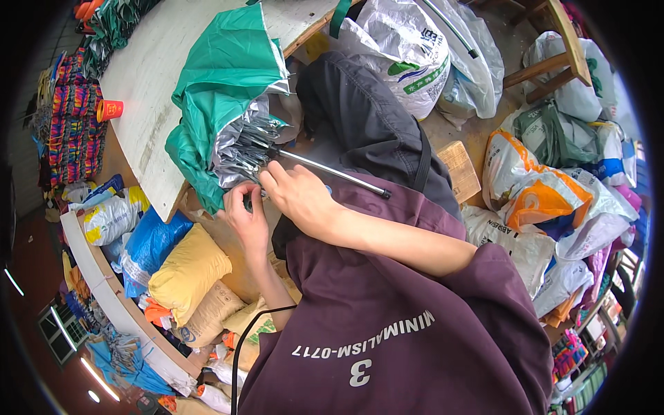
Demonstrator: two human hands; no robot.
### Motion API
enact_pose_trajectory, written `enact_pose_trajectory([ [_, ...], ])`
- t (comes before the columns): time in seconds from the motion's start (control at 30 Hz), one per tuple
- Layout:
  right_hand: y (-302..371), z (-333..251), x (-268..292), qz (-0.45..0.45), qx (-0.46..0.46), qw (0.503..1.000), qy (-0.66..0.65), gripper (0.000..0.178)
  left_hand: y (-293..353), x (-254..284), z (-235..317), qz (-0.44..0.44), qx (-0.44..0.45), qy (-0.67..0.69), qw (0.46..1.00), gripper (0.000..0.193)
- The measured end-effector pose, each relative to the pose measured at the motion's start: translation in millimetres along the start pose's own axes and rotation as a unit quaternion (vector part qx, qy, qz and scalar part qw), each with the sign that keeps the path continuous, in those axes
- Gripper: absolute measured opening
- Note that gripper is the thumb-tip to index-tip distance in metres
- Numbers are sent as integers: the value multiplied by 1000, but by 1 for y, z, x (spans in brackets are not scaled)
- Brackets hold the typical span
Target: Assembling umbrellas by attaching the metal ribs to the fabric cover using pliers.
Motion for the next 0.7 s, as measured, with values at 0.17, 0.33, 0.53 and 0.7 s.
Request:
enact_pose_trajectory([
  [0.17,0,-4,-4,2,13,1000,5,19,0,-1,4,4,-9,-18,1000,9],
  [0.33,0,-4,-6,17,22,1000,0,17,0,-1,9,8,-24,-45,999,9],
  [0.53,0,-4,-13,20,18,1000,6,17,1,-4,12,-3,-40,-70,997,9],
  [0.7,0,-4,-15,21,22,999,13,16,1,-4,14,-3,-53,-85,995,9],
])
Point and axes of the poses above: each hand's wrist, its own y-axis away from the middle knuckle, its own x-axis out of the back of the hand, z = x × y, the point moved 9 cm from there along -y, towards the middle knuckle, and after that the axes turned 12 degrees about z, right-handed, at the moved point
